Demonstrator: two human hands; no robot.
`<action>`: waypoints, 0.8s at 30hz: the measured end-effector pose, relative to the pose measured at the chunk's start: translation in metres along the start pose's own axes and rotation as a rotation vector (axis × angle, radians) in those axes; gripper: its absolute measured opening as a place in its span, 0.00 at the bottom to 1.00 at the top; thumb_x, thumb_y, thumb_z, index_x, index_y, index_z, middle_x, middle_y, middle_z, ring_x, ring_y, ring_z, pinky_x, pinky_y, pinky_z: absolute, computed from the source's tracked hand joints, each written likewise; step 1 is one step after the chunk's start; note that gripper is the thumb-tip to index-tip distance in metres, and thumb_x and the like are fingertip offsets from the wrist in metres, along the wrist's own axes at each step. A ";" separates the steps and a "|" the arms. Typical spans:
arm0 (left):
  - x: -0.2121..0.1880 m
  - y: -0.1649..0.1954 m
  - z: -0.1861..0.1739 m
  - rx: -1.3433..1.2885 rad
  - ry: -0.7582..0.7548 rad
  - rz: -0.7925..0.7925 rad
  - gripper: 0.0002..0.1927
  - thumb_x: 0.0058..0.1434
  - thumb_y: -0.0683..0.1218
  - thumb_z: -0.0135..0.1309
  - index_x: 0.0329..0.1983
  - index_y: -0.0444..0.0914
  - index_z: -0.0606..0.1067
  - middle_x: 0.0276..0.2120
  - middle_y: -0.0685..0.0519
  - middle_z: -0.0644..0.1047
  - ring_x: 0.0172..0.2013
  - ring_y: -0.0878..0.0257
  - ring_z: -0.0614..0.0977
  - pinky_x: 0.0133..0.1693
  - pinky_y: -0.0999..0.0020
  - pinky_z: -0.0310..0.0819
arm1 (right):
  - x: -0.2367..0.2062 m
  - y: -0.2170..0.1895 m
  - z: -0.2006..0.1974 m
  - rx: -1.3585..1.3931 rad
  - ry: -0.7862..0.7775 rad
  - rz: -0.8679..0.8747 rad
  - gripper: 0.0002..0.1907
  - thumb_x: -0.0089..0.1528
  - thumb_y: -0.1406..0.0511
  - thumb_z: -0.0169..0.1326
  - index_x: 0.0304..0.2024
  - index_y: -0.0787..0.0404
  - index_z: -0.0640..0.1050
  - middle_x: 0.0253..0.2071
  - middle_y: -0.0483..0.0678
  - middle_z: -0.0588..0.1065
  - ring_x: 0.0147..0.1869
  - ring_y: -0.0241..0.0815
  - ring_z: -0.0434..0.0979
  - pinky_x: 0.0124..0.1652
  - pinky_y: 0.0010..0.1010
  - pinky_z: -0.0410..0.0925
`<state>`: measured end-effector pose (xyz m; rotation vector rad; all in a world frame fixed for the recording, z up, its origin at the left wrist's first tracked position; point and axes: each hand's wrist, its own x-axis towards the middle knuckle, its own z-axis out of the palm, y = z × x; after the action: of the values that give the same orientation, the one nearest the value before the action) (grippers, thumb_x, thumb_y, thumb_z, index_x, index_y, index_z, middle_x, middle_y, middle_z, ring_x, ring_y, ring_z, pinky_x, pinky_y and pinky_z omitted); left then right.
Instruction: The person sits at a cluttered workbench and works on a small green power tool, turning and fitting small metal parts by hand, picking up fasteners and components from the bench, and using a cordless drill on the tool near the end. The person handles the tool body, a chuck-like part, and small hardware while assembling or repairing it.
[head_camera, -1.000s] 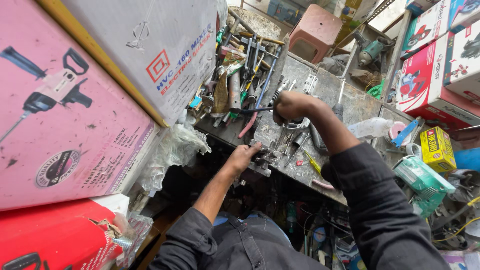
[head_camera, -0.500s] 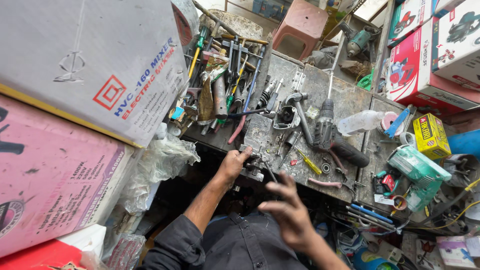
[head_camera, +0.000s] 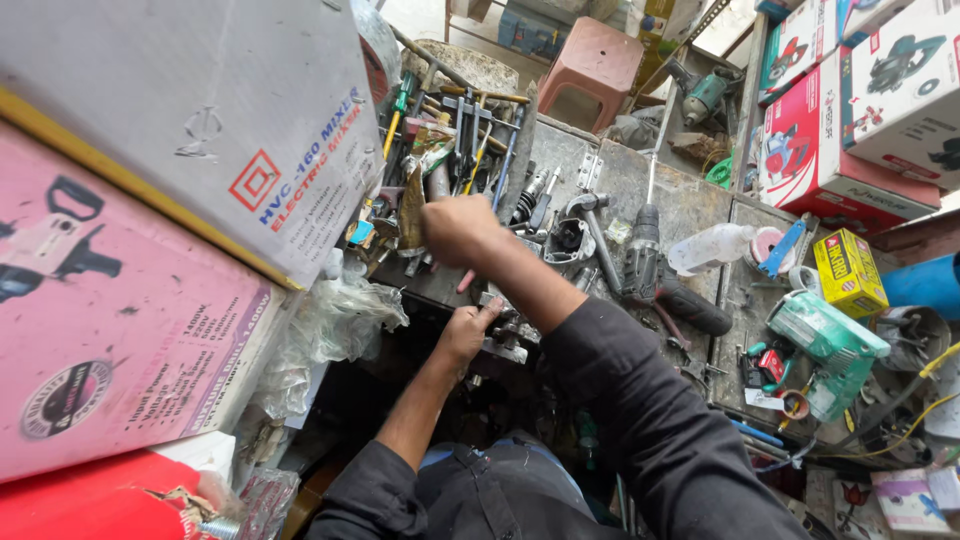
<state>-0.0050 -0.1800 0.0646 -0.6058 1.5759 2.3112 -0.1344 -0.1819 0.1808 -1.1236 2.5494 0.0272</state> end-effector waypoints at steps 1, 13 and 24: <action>0.000 0.001 -0.001 0.052 0.017 0.025 0.25 0.67 0.60 0.57 0.23 0.37 0.75 0.20 0.61 0.69 0.21 0.72 0.64 0.24 0.70 0.56 | 0.001 0.016 -0.007 0.004 0.009 0.051 0.07 0.56 0.63 0.58 0.31 0.60 0.84 0.35 0.54 0.81 0.39 0.53 0.83 0.39 0.44 0.75; 0.011 -0.008 -0.008 -0.043 -0.104 0.021 0.24 0.68 0.58 0.55 0.27 0.34 0.79 0.22 0.56 0.76 0.19 0.70 0.72 0.21 0.71 0.64 | -0.137 0.165 0.068 1.358 0.083 0.085 0.16 0.61 0.74 0.39 0.40 0.67 0.79 0.40 0.54 0.80 0.46 0.47 0.81 0.48 0.40 0.75; 0.009 -0.008 -0.004 -0.143 -0.135 -0.027 0.22 0.68 0.57 0.51 0.29 0.35 0.80 0.24 0.54 0.80 0.21 0.69 0.78 0.24 0.72 0.71 | -0.242 -0.016 0.137 0.499 0.795 -0.405 0.16 0.53 0.70 0.50 0.39 0.49 0.83 0.52 0.43 0.80 0.71 0.53 0.70 0.76 0.51 0.45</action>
<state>-0.0082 -0.1805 0.0527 -0.4891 1.3435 2.4048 0.0705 0.0009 0.1333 -1.6096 2.5987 -1.3089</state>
